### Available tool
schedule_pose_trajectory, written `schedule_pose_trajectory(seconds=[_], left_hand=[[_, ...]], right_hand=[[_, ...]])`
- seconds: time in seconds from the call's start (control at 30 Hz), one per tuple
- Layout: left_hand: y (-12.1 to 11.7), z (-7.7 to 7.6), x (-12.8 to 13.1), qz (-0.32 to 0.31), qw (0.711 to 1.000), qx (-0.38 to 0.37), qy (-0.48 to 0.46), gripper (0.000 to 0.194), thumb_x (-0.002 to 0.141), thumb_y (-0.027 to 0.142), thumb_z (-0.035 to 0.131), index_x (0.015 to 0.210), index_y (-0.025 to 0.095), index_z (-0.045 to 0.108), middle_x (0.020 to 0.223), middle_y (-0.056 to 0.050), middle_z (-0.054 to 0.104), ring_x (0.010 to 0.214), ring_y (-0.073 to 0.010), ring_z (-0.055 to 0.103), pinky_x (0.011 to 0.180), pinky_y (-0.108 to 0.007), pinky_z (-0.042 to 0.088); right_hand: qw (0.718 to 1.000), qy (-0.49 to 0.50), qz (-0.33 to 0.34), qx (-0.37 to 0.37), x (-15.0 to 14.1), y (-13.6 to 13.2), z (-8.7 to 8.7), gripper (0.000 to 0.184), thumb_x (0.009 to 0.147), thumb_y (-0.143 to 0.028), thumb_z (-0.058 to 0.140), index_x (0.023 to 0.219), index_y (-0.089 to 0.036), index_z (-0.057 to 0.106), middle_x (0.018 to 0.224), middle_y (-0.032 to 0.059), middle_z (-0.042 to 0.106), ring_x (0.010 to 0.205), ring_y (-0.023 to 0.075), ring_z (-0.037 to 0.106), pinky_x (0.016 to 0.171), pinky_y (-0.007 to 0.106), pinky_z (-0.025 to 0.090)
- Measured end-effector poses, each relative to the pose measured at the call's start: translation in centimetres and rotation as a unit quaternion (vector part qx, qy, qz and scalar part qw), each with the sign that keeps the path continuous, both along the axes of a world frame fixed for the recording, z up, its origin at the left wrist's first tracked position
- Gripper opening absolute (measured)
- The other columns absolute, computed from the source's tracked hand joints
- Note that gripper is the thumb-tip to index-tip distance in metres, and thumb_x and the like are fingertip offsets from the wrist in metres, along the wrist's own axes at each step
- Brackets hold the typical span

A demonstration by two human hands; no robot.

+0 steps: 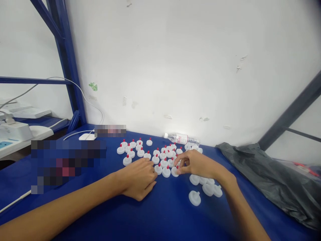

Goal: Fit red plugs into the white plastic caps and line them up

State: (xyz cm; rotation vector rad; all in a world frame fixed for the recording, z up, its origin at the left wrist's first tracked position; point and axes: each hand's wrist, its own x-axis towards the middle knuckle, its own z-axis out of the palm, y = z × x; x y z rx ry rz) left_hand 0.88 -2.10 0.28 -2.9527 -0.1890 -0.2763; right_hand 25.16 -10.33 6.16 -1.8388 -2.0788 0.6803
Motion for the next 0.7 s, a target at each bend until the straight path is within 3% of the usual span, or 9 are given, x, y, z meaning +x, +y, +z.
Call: schedule_pose_trajectory(seconds=[0.17, 0.33, 0.53, 0.7], left_hand=[[0.2, -0.1, 0.1, -0.002, 1.000, 0.006, -0.002, 0.020, 0.087, 0.025, 0.054, 0.072, 0.017, 0.063, 0.068, -0.008, 0.063, 0.068, -0.0227, 0.059, 0.063, -0.036, 0.043], [0.6, 0.3, 0.1, -0.010, 0.999, 0.018, -0.033, 0.014, 0.085, 0.023, 0.055, 0.074, 0.017, 0.060, 0.071, -0.005, 0.062, 0.071, -0.0203, 0.056, 0.058, -0.033, 0.040], [1.1, 0.6, 0.0, 0.011, 0.988, -0.008, -0.151, 0.014, 0.089, 0.022, 0.051, 0.081, 0.018, 0.062, 0.077, -0.003, 0.060, 0.074, -0.0172, 0.054, 0.052, -0.029, 0.031], [1.5, -0.1, 0.1, 0.036, 0.973, -0.086, -0.212, 0.013, 0.087, 0.020, 0.053, 0.089, 0.016, 0.066, 0.083, -0.003, 0.064, 0.075, -0.0158, 0.058, 0.056, -0.026, 0.039]], right_hand=[[0.997, -0.023, -0.078, -0.012, 2.5, -0.9, 1.0, 0.028, 0.079, -0.048, 0.071, 0.091, -0.023, 0.076, 0.075, 0.0040, 0.075, 0.063, 0.0186, 0.066, 0.052, 0.026, 0.044], [0.978, -0.039, -0.097, -0.181, 4.1, -1.3, 0.9, 0.030, 0.065, -0.033, 0.080, 0.092, -0.021, 0.075, 0.079, 0.0041, 0.077, 0.069, 0.0196, 0.068, 0.051, 0.023, 0.040], [0.987, -0.013, -0.040, -0.157, 3.4, -0.3, -0.6, 0.025, 0.070, -0.025, 0.073, 0.094, -0.022, 0.074, 0.088, 0.0023, 0.078, 0.080, 0.0205, 0.071, 0.059, 0.023, 0.044], [0.991, 0.006, -0.031, -0.130, 3.0, -0.1, -0.6, 0.017, 0.074, -0.025, 0.070, 0.091, -0.021, 0.072, 0.082, 0.0026, 0.076, 0.077, 0.0200, 0.070, 0.062, 0.025, 0.046]])
